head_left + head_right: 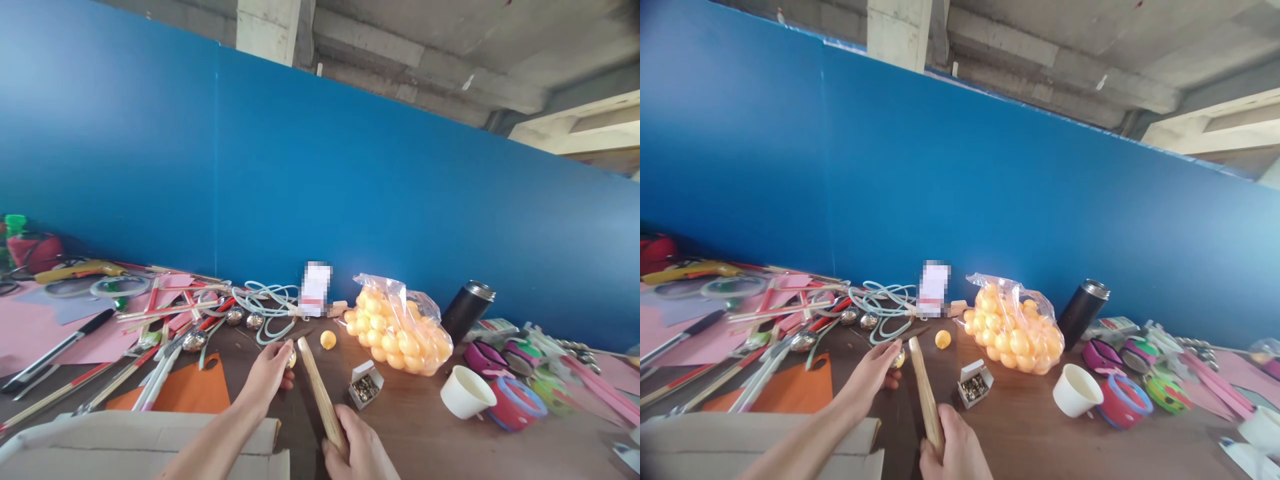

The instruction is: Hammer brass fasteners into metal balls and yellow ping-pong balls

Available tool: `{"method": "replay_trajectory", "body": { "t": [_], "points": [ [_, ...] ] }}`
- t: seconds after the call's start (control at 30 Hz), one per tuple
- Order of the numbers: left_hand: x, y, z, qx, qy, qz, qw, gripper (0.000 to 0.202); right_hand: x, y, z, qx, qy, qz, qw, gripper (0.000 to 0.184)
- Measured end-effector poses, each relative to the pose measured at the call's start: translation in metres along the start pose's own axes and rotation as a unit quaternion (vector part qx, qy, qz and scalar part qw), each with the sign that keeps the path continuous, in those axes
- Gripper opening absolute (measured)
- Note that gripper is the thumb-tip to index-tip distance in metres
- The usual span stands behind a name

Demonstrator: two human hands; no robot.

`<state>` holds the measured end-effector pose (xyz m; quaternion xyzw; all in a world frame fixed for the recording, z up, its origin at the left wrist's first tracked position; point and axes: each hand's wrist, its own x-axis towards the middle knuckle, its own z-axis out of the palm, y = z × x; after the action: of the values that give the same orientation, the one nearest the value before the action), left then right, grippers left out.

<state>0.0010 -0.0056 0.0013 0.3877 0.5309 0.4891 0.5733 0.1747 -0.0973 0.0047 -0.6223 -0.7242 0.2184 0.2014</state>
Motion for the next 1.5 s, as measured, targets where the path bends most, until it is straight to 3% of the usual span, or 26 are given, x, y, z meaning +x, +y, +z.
{"method": "replay_trajectory", "body": {
  "t": [1.5],
  "points": [
    [-0.005, 0.0057, 0.0021, -0.013, 0.01, -0.001, 1.0, 0.046, 0.0004, -0.0076, -0.0048, 0.001, -0.001, 0.011, 1.0, 0.021]
  ]
}}
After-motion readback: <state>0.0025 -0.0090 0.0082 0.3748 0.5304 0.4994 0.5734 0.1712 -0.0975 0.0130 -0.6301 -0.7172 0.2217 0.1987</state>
